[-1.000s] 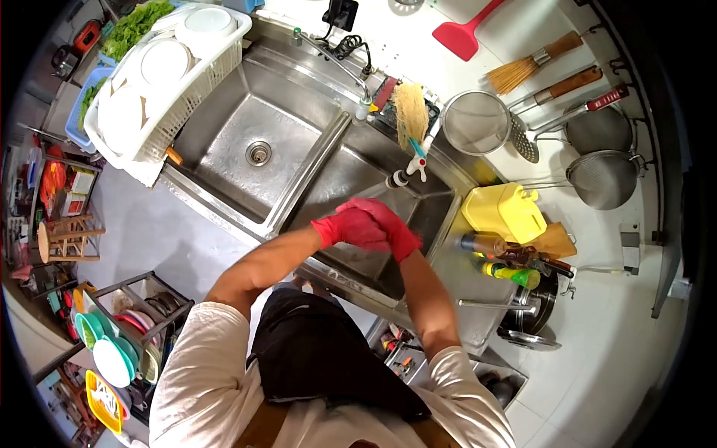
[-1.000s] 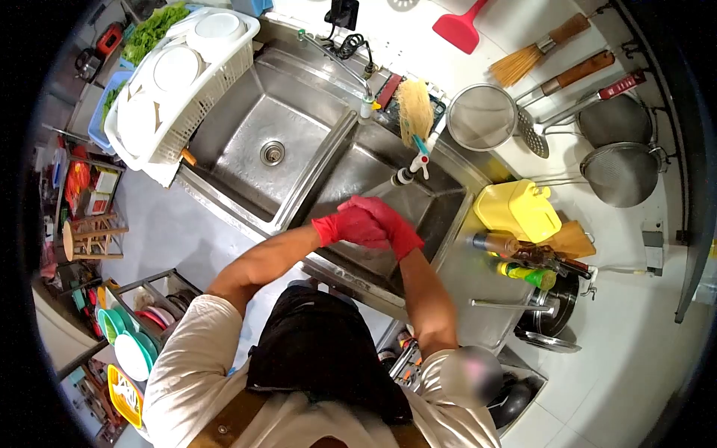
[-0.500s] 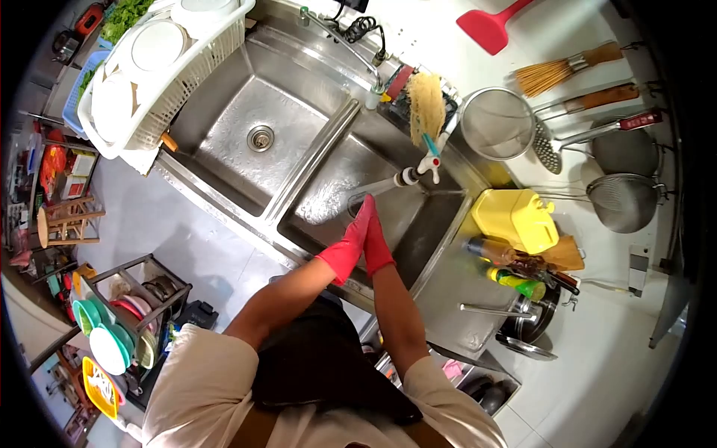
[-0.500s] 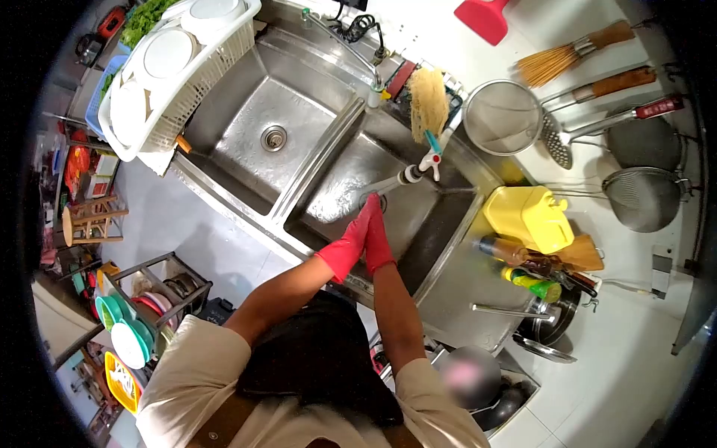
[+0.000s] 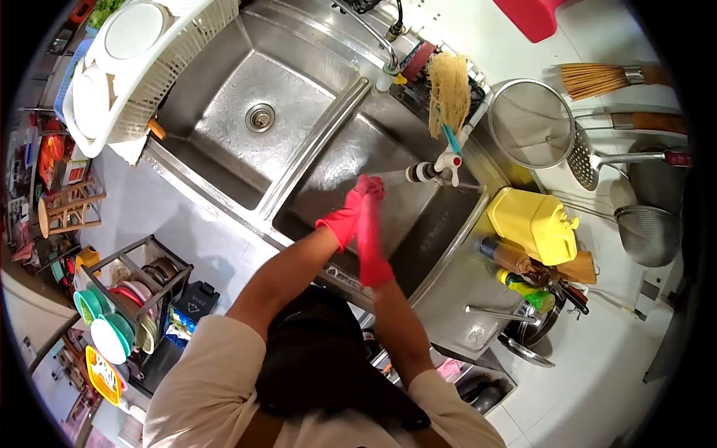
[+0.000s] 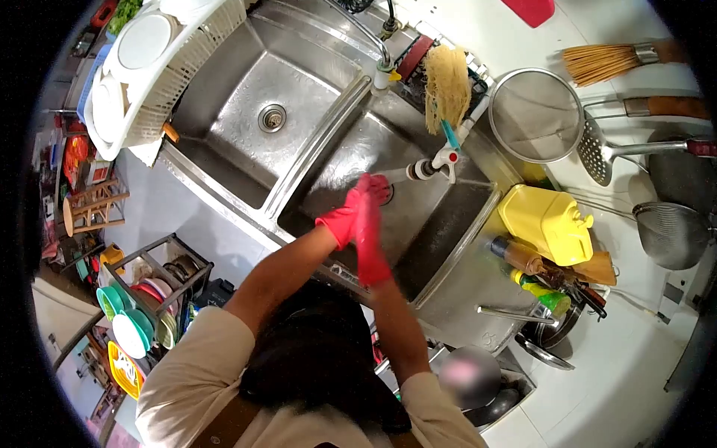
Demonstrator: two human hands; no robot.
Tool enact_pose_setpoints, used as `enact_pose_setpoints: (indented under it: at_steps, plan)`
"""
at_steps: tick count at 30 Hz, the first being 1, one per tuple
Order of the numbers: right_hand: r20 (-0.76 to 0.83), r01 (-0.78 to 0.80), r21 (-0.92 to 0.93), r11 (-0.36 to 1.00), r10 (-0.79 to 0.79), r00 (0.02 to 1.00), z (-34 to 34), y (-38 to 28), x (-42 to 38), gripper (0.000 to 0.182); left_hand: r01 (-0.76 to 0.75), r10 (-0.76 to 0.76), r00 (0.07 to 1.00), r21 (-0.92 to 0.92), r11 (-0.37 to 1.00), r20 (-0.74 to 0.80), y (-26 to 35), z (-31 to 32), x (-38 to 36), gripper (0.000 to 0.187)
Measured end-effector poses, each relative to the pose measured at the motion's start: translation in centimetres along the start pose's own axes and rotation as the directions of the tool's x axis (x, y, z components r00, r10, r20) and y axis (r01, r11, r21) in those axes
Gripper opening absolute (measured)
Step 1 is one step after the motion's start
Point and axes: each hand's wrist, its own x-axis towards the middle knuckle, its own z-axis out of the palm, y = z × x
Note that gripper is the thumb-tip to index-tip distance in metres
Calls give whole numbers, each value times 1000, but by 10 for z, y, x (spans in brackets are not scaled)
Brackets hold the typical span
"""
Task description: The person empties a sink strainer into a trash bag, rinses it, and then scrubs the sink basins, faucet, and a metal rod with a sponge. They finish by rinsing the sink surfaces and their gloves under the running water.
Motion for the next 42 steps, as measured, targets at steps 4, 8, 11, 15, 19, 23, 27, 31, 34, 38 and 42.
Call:
enact_pose_setpoints:
  at_steps: [4, 8, 11, 15, 19, 23, 27, 31, 34, 38, 42]
  plan:
    - [298, -135, -648, -750, -412, 861, 42, 25, 21, 14, -158, 157, 987, -54, 986, -27, -43, -37, 81, 26]
    - [133, -95, -853, -514, -389, 912, 63, -2, 54, 23, -254, 256, 967, -92, 963, 8, -55, -83, 145, 29]
    - [2, -14, -975, -221, -74, 997, 71, -11, 73, 24, -95, 99, 994, -79, 992, 46, -24, -32, 69, 35]
    - [-81, -116, -662, -741, -83, 993, 76, -16, 69, 22, -12, 14, 997, -32, 999, 80, -13, -9, 32, 45]
    - [289, -317, -208, -925, -368, 884, 108, -58, 76, 38, -19, 21, 988, -18, 1000, 156, -14, -1, 69, 41]
    - [69, -262, -73, -962, -267, 961, 106, -33, 80, 47, -133, 68, 988, 545, 828, 138, -27, -40, 127, 42]
    - [131, -176, 156, -972, -156, 979, 78, -12, 58, 44, -545, 543, 777, 773, 325, 320, -32, -24, 116, 45]
    - [188, -281, -148, -948, -306, 933, 76, 49, 48, 48, 42, -80, 970, -168, 985, -230, -44, -1, 108, 44]
    - [125, -491, -110, -864, -502, 856, 58, 15, 63, 49, -250, 254, 931, 49, 967, -263, -20, -8, 116, 44]
    - [110, -508, -237, -828, -542, 833, 83, 10, 52, 50, 23, 19, 990, 291, 957, -142, -9, 25, 83, 49]
    - [315, -425, 99, -900, -376, 871, 53, 36, 67, 52, -67, 130, 944, 209, 976, -305, 5, 37, 79, 57]
